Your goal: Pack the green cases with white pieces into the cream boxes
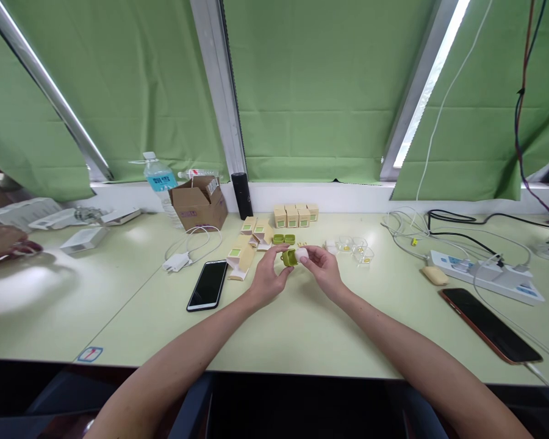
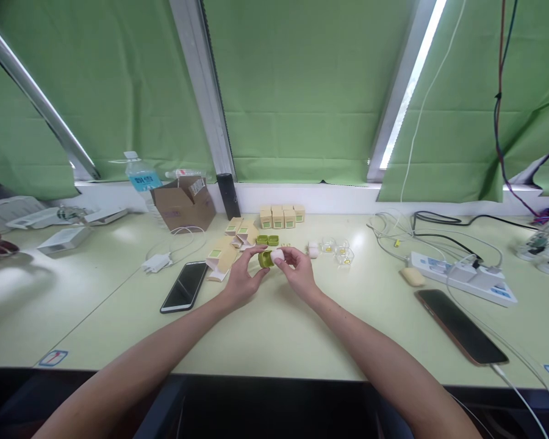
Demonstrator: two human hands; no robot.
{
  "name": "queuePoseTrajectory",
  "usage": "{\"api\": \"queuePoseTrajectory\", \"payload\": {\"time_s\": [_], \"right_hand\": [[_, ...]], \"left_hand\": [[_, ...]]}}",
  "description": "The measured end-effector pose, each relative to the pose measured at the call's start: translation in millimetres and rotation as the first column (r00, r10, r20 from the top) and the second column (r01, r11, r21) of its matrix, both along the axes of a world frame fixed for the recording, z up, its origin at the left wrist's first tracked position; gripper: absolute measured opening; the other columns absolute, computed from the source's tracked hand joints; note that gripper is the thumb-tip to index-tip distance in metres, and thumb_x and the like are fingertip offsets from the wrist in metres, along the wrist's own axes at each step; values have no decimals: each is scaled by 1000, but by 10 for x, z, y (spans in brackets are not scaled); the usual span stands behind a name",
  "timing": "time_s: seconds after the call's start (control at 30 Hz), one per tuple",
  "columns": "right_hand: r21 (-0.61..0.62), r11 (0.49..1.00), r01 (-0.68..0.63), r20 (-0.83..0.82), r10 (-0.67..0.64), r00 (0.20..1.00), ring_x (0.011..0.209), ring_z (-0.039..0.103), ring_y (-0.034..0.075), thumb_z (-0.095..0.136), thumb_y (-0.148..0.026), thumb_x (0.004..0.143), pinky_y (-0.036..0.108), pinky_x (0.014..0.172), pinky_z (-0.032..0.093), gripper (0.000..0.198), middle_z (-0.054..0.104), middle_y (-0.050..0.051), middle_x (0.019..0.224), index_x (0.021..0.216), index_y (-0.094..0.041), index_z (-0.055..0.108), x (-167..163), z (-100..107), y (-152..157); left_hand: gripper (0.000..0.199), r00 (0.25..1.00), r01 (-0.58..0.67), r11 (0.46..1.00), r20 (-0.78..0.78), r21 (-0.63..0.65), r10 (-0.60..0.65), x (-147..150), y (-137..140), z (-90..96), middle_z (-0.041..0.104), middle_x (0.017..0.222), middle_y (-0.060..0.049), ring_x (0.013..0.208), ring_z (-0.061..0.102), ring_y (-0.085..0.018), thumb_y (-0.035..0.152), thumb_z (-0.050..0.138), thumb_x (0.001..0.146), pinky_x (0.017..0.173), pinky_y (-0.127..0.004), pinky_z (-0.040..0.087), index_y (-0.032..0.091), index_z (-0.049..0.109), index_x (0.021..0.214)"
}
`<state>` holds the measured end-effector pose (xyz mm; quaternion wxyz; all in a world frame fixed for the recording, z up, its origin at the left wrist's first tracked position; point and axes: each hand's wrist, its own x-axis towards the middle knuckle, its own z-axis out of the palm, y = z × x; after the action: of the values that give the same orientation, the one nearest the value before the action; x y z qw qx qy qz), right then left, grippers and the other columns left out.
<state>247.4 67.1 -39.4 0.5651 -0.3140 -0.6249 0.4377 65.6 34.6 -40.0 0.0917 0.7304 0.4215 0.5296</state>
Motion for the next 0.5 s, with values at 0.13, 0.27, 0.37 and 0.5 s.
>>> {"api": "queuePoseTrajectory", "payload": {"time_s": [0.13,0.27,0.37,0.5], "right_hand": [[-15,1000,-23,43,24,999,88,71,24,79,-57,77,42,84,59,44,77,9,98,100,-21,73,-13,14,-39],[-51,998,-35,57,38,998,87,70,23,81,-55,75,39,83,57,43,77,8,98,100,-21,74,-24,27,-61],[-77,996,-38,43,41,998,87,68,22,82,-53,73,38,82,56,41,76,7,97,98,-21,74,-23,41,-63],[-106,994,-24,44,29,999,89,67,22,83,-52,72,35,79,55,40,76,7,97,97,-22,74,-22,60,-69]], "left_hand": [[39,1000,-7,998,-13,-64,6,9,-27,-7,69,119,-7,113,67,-26,16,69,84,99,-44,54,23,57,121],[37,999,-22,1000,-41,6,22,12,-24,-12,67,117,-8,111,65,-25,17,70,84,97,-43,53,22,57,118],[38,999,-7,998,-52,58,10,11,-9,-14,66,116,-8,112,63,-25,16,70,84,97,-42,52,22,57,119],[39,999,15,997,-53,72,-11,8,2,-18,66,118,-8,113,62,-25,15,70,85,99,-43,52,22,57,120]]}}
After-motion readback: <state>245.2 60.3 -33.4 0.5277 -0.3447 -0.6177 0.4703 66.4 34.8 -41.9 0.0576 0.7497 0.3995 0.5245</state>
